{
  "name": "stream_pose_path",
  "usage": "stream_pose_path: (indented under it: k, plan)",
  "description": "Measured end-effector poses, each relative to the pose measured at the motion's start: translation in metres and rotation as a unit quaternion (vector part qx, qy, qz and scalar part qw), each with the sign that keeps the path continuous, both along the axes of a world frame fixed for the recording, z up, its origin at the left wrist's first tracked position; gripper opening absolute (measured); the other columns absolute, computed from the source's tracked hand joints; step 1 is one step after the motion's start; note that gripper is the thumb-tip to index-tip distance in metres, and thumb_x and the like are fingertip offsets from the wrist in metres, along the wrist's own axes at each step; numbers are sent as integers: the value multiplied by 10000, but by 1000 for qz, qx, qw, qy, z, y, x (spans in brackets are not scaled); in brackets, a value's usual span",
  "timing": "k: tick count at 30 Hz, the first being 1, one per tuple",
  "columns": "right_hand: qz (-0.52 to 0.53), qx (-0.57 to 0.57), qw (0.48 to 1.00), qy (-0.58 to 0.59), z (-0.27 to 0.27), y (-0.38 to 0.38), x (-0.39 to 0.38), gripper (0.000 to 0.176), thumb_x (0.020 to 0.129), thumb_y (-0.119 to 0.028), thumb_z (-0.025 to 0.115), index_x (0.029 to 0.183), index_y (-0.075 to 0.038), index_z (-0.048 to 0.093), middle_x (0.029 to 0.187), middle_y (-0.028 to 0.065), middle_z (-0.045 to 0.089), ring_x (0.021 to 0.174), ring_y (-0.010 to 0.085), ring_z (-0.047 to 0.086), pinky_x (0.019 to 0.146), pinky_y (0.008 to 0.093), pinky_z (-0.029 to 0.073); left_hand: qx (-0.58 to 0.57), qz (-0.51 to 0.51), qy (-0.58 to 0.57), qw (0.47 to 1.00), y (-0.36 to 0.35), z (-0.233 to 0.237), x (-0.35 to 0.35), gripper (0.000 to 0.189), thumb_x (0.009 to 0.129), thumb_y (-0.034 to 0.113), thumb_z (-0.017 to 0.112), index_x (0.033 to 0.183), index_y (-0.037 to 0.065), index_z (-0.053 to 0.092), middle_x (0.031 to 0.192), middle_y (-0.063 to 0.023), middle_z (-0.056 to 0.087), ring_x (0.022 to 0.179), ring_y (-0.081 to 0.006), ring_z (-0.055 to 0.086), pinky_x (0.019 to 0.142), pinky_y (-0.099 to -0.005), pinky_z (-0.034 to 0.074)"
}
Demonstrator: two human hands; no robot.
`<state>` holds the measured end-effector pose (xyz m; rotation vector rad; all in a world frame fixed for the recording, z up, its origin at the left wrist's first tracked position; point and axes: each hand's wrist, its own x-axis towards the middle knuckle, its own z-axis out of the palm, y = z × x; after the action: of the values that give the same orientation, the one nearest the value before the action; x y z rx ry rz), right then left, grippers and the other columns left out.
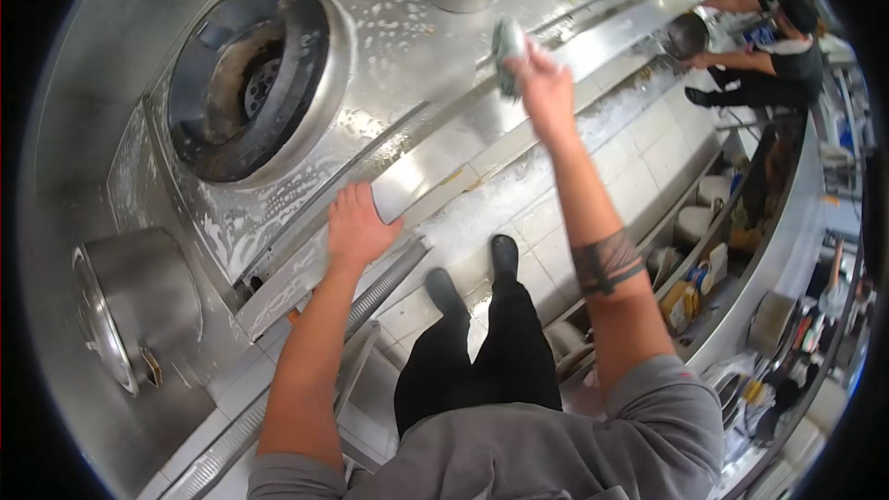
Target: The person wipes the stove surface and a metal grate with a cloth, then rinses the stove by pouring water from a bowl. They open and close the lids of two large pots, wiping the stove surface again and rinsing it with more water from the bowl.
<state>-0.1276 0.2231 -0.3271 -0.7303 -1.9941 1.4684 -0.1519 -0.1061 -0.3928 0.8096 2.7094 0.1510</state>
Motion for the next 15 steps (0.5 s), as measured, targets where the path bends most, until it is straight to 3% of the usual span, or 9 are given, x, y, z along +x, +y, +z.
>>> stream_pose_path:
  k: [4,5,6,7,8,9,10,12,15]
  plan:
    - [62,210,973,-72,33,58,-129,431,903,-275,689,1235,-1,709,956,182,762,839,217,720,823,365,557,25,24,18,999,-7,-8,-2,810,738,440,823,1329,9,473,1262,-189,539,1226,-358,497,1066,-471,376]
    - [80,252,952,-152,21,76,-163,556,1006,-449,558,1213,56,669,1090,305,703,1003,443,689,841,451,546,47,14,14,999,-8,-11,-5,811,734,436,823,1333,13,478,1244,-184,551,1213,-356,505,1064,-471,376]
    - [78,368,925,-54,-11,106,-206,386,943,-356,640,1087,-11,738,881,262,720,769,465,686,647,474,540,68,10,8,998,-10,-13,-6,811,729,431,824,1337,17,483,1226,-179,562,1201,-355,513,1062,-471,377]
    - [25,487,854,-181,-67,157,-262,331,936,-261,615,1176,-58,720,962,270,724,868,442,705,728,478,535,81,11,15,997,-11,-12,-7,799,717,425,826,1325,13,510,1198,-167,578,1175,-347,528,1039,-463,388]
    - [128,638,734,-195,-72,179,-292,320,938,-264,623,1035,15,747,942,251,728,871,335,736,793,427,574,69,42,4,997,-14,-12,-8,799,717,425,826,1325,13,510,1198,-167,578,1175,-347,528,1039,-463,388]
    - [197,635,704,-252,-116,224,-331,343,972,-264,537,905,17,722,977,247,722,916,405,712,797,506,566,80,25,7,996,-16,-13,-9,797,705,426,832,1314,15,524,1190,-160,581,1169,-339,532,1024,-457,395]
    - [348,807,392,-273,-162,278,-370,311,985,-194,500,976,17,728,1021,278,708,967,445,693,877,543,537,94,5,10,995,-17,-15,-10,795,692,428,839,1302,17,538,1181,-154,584,1162,-331,535,1009,-450,402]
    - [358,684,530,-352,-144,241,-369,273,917,-188,541,1056,-26,712,1061,252,712,1000,428,687,901,513,532,89,17,15,996,-21,-22,-13,795,676,430,848,1292,25,549,1171,-147,586,1149,-326,541,992,-441,409]
    - [368,585,618,-374,-98,174,-340,381,816,-179,602,1177,-92,687,1120,214,717,1050,403,679,938,469,525,91,16,26,995,-23,-24,-8,806,654,436,861,1287,38,560,1157,-134,590,1125,-319,551,970,-428,420]
